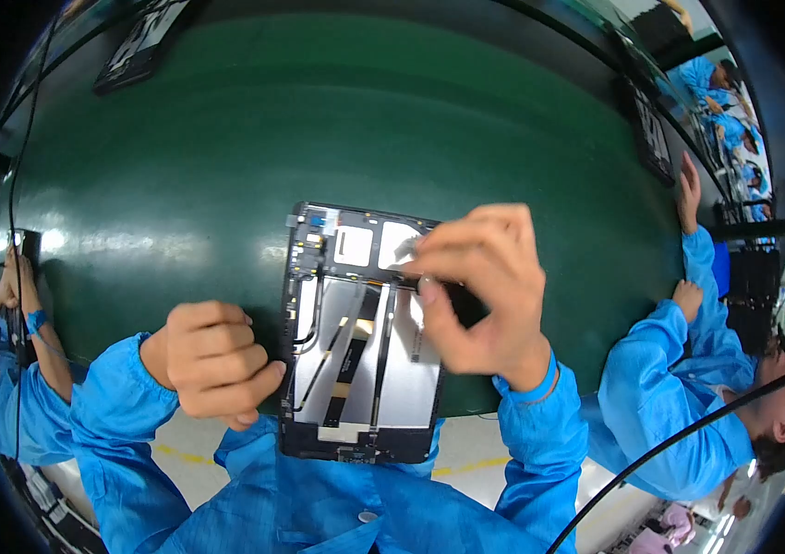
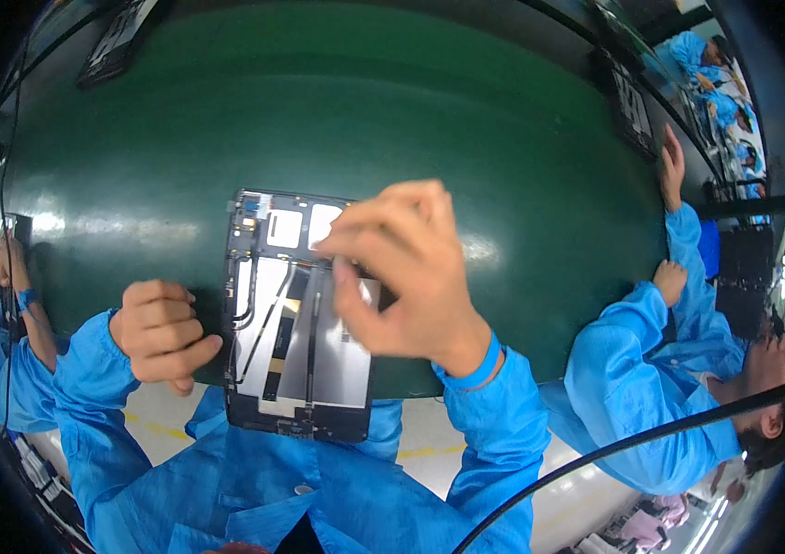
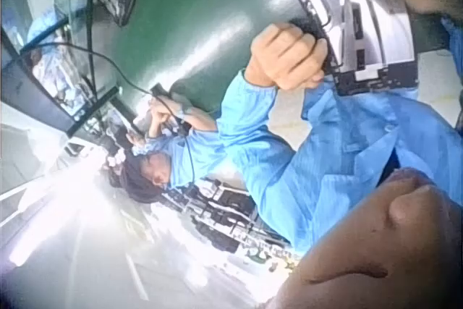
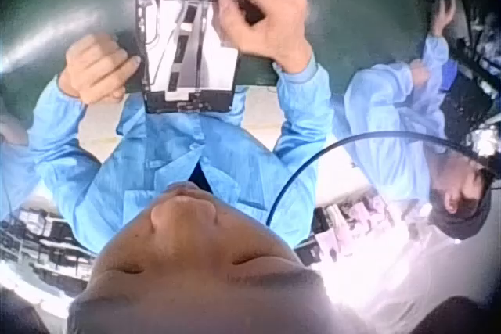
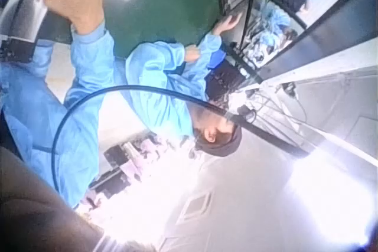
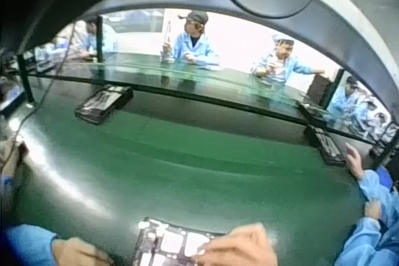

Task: The person connects ribbon cables and components inside electronic tablet devices by hand and pushes the assembled devices along the assembly line.

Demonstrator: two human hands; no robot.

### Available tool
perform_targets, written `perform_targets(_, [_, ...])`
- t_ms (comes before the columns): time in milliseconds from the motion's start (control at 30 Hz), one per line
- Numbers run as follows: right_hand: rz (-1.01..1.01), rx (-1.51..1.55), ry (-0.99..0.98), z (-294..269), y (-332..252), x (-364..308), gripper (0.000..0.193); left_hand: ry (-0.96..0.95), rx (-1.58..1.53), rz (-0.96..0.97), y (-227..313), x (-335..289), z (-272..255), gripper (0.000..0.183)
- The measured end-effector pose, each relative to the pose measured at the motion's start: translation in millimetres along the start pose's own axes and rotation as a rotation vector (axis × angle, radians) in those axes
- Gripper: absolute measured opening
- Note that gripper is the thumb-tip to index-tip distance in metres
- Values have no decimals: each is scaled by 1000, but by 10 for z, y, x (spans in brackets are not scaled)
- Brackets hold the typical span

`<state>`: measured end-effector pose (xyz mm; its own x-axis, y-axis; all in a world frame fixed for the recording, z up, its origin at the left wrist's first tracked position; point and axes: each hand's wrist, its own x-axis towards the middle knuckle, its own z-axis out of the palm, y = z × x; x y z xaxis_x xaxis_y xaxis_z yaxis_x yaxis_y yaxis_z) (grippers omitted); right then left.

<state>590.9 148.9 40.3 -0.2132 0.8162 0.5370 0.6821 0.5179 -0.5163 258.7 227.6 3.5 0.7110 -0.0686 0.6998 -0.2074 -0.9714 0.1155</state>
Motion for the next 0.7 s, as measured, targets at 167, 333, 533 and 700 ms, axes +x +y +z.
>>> perform_targets(167, [-106, 110, -189, 316, -384, 29, 33, -107, 70, 131, 131, -38, -35, 54])
perform_targets(333, [-98, 178, -433, 522, -554, -5, 22, -28, 65, 161, 144, -31, 58, 50])
perform_targets(533, [-99, 175, -428, 621, -548, 5, 20, 5, 33, 147, 200, -110, 36, 43])
perform_targets(700, [-125, 130, -454, 606, -560, -19, 22, 18, 35, 185, 175, -89, 82, 43])
